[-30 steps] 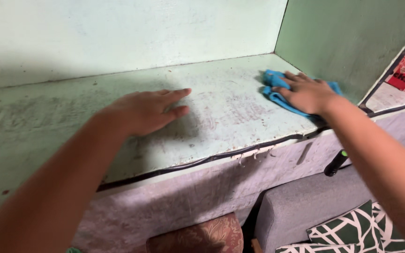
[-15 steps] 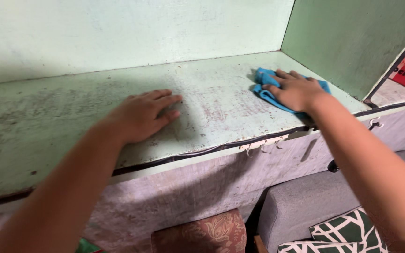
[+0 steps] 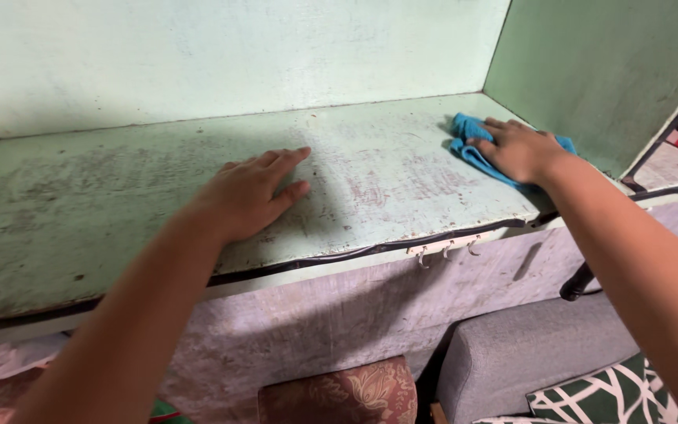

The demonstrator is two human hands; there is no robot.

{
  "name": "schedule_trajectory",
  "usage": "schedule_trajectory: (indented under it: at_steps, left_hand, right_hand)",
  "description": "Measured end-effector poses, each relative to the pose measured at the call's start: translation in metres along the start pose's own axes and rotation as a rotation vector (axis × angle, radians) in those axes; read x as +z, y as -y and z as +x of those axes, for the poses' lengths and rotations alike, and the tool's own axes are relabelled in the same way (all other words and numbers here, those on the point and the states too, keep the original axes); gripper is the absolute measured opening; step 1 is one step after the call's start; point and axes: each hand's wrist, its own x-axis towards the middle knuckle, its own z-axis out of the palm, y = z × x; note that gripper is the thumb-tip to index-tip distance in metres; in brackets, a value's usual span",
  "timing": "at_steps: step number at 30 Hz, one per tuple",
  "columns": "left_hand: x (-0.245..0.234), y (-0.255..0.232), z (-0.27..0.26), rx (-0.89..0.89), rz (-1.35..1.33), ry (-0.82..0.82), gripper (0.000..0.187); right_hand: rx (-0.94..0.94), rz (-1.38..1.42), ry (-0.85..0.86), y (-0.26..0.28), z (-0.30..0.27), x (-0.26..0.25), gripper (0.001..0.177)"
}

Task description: The person wipes a light green wooden shelf with a blue cloth, moving from right to left and back, then wipes the front edge and side. The person then wipes the cover of a book titled South Pacific with a blue cloth on a table.

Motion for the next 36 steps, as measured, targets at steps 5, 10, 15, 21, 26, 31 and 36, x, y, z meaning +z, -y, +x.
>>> schedule_trajectory:
  at_steps: [5,10,15,21,26,31,36]
  left_hand:
    - [-0.001,-0.002,-0.001,-0.029,-0.040,-0.034,0.069]
    - [-0.001,-0.003,-0.002,-0.089,-0.049,-0.013,0.070]
    - [-0.002,-0.006,-0.003,-0.106,-0.057,-0.015,0.071]
    - [-0.001,-0.004,-0.004,-0.090,-0.068,-0.025,0.070]
    - [0.000,-0.002,-0.001,0.064,-0.011,-0.257,0.065]
    - [0.003,0.001,-0.004,0.171,-0.007,-0.428,0.059]
    - [-0.003,0.008,-0.012,0.159,-0.136,-0.515,0.056]
  right_hand:
    - [0.150,-0.056,0.142,0.030,0.054,0.001,0.073]
    - [-0.077,-0.105,0.140,0.093,0.054,0.000,0.075]
    - [-0.545,-0.026,0.107,0.124,0.006,-0.003,0.072]
    - [-0.754,0.112,0.102,0.094,-0.012,0.000,0.064]
    - [-0.312,-0.021,0.047,0.104,0.028,-0.003,0.071]
    - [-0.181,-0.122,0.193,0.201,0.032,-0.006,0.070]
    - [-0.680,-0.059,0.117,0.252,-0.020,-0.002,0.055]
